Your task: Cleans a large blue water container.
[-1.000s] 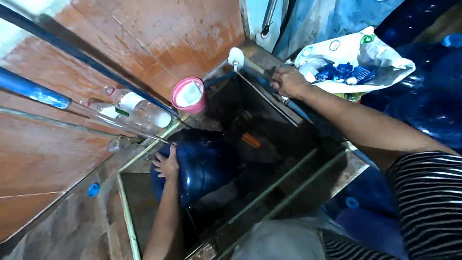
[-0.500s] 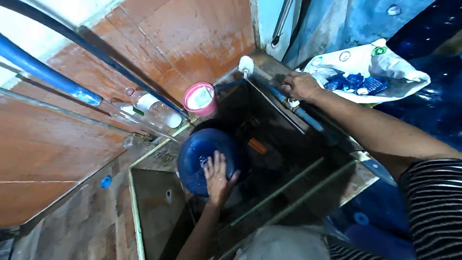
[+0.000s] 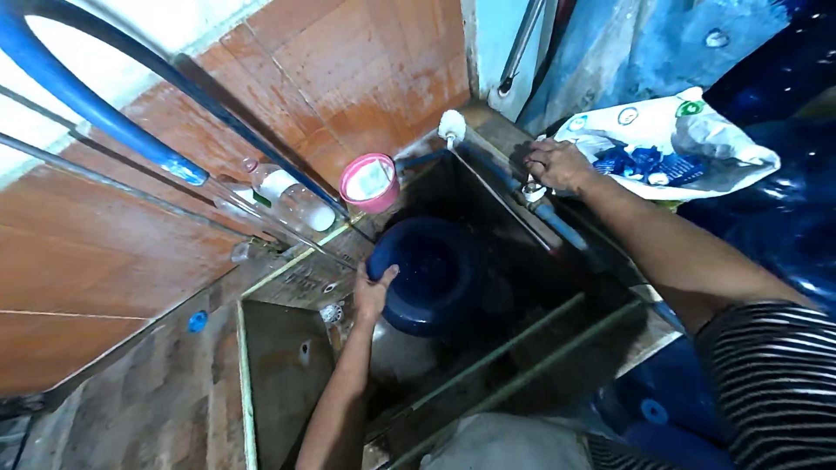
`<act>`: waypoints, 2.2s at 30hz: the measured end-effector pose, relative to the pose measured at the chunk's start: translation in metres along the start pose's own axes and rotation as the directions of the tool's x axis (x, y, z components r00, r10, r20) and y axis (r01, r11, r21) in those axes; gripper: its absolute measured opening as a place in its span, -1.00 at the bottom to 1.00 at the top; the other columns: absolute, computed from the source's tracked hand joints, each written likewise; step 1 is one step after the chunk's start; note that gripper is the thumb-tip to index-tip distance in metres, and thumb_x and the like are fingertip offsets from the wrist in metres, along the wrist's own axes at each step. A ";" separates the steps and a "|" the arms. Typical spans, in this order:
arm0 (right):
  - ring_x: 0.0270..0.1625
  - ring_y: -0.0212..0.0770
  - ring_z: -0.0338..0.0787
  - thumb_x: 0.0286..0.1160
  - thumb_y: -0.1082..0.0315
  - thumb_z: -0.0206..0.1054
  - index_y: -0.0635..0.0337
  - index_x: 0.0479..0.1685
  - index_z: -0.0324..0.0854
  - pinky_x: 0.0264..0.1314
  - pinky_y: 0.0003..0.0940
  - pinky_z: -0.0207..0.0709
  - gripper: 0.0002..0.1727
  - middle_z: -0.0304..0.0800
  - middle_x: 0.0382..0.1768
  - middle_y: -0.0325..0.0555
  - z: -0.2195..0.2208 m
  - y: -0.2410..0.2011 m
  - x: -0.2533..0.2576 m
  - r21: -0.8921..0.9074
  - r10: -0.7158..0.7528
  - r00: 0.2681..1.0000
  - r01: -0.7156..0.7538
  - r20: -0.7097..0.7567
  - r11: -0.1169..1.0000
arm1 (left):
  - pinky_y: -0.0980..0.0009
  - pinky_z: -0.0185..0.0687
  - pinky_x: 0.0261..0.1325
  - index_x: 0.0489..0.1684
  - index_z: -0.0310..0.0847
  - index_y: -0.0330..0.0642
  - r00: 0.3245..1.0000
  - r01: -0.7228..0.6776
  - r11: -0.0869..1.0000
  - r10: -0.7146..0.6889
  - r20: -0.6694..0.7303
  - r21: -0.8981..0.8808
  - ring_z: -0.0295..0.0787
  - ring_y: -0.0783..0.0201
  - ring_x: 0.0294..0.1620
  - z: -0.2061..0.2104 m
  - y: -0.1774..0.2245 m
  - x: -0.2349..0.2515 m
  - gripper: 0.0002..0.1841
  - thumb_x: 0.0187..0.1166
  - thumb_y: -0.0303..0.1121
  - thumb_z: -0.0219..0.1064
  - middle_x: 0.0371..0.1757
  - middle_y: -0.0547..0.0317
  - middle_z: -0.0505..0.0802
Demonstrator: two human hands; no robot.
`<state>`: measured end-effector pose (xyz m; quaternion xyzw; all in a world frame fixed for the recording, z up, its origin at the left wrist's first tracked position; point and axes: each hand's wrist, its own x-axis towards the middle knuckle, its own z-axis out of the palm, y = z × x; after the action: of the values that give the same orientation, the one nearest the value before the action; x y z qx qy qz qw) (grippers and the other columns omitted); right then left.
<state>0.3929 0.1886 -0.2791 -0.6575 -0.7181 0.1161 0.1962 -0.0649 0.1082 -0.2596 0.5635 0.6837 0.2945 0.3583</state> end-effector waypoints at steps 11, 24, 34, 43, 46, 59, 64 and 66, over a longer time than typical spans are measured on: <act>0.66 0.14 0.49 0.81 0.15 0.18 0.30 0.56 0.52 0.73 0.09 0.31 -0.49 0.50 0.61 0.21 0.052 -0.229 -0.004 0.368 -0.176 0.904 0.022 0.391 0.929 | 0.02 0.56 0.45 0.77 0.16 -0.19 0.915 0.362 0.925 -0.376 -0.148 -0.113 0.64 0.02 0.44 -0.102 -0.080 -0.009 -0.30 0.76 0.02 0.20 0.50 -0.25 0.63; 0.76 0.22 0.34 0.83 -0.01 0.10 0.24 0.66 0.45 0.80 0.23 0.09 -0.38 0.38 0.71 0.23 0.350 -0.281 0.010 0.625 -0.115 0.826 -0.318 0.551 0.713 | 0.32 0.57 0.41 0.76 0.13 -0.14 0.761 0.509 0.761 -0.616 -0.204 -0.403 0.59 0.43 0.38 -0.140 -0.227 -0.073 -0.34 0.88 0.10 -0.39 0.53 0.07 0.59; 0.65 0.20 0.47 0.81 -0.18 0.05 0.32 0.55 0.51 0.69 0.18 0.28 -0.27 0.52 0.55 0.34 0.311 -0.270 -0.020 0.503 0.178 0.613 -0.754 0.770 0.422 | 0.51 0.72 0.16 0.67 0.20 -0.09 0.820 0.441 0.783 -0.550 -0.157 -0.439 0.71 0.60 0.13 -0.173 -0.201 -0.102 -0.41 0.90 0.04 -0.43 0.23 0.31 0.74; 0.58 0.07 0.53 0.85 -0.10 0.02 0.16 0.68 0.38 0.57 0.08 0.41 -0.36 0.50 0.59 0.17 0.190 -0.272 -0.048 0.780 0.100 0.788 -0.616 0.608 0.107 | 0.41 0.65 0.26 0.33 0.39 -0.60 0.872 -0.156 0.938 -0.017 -0.489 -0.311 0.73 0.42 0.09 -0.276 -0.116 -0.237 -0.66 0.77 -0.51 -0.07 0.08 0.03 0.80; 0.16 -0.09 0.68 0.85 -0.13 -0.03 0.05 0.53 0.47 0.09 -0.11 0.57 -0.44 0.68 0.28 0.03 0.215 -0.276 -0.070 0.626 0.090 0.619 -0.775 0.780 -0.091 | 0.67 0.65 -0.18 0.04 0.40 -0.21 0.839 -0.037 0.937 -0.159 -0.520 -0.346 0.66 0.69 -0.30 -0.281 -0.095 -0.229 -0.72 0.82 -0.47 -0.29 -0.31 0.46 0.73; 0.18 -0.03 0.70 0.87 0.12 0.02 0.22 0.44 0.49 0.17 -0.03 0.61 -0.57 0.70 0.23 0.11 0.185 -0.264 -0.144 0.628 0.149 0.637 -0.644 0.756 -0.436 | 0.54 0.78 -0.15 0.15 0.43 0.04 0.892 -0.044 0.947 -0.107 -0.439 -0.319 0.77 0.59 -0.23 -0.241 0.022 -0.232 -0.65 0.86 -0.25 -0.33 -0.25 0.51 0.80; -0.04 -0.19 0.72 0.88 0.16 0.02 0.24 0.35 0.52 0.00 -0.26 0.64 -0.62 0.72 0.02 0.01 0.157 -0.254 -0.140 0.685 0.183 0.705 -0.539 0.686 -0.490 | 0.52 0.62 0.29 0.67 0.14 -0.21 0.845 -0.197 0.978 0.132 -0.518 -0.072 0.65 0.60 0.20 -0.219 0.053 -0.248 -0.47 0.89 -0.11 -0.37 0.27 0.33 0.68; 0.10 -0.27 0.67 0.93 0.31 -0.14 0.35 0.46 0.41 0.17 -0.36 0.60 -0.61 0.67 0.15 0.06 0.158 -0.246 -0.167 0.788 0.145 0.802 -0.507 0.580 -0.350 | 0.41 0.44 0.60 0.74 0.15 -0.30 0.840 -0.301 0.946 0.322 -0.437 0.118 0.48 0.46 0.57 -0.203 0.062 -0.244 -0.19 0.79 0.24 -0.32 0.63 0.15 0.53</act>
<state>0.1127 0.0109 -0.3380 -0.4121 -0.1427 0.7510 0.4958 -0.1707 -0.1190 -0.0550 0.5910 0.6536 0.4561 0.1248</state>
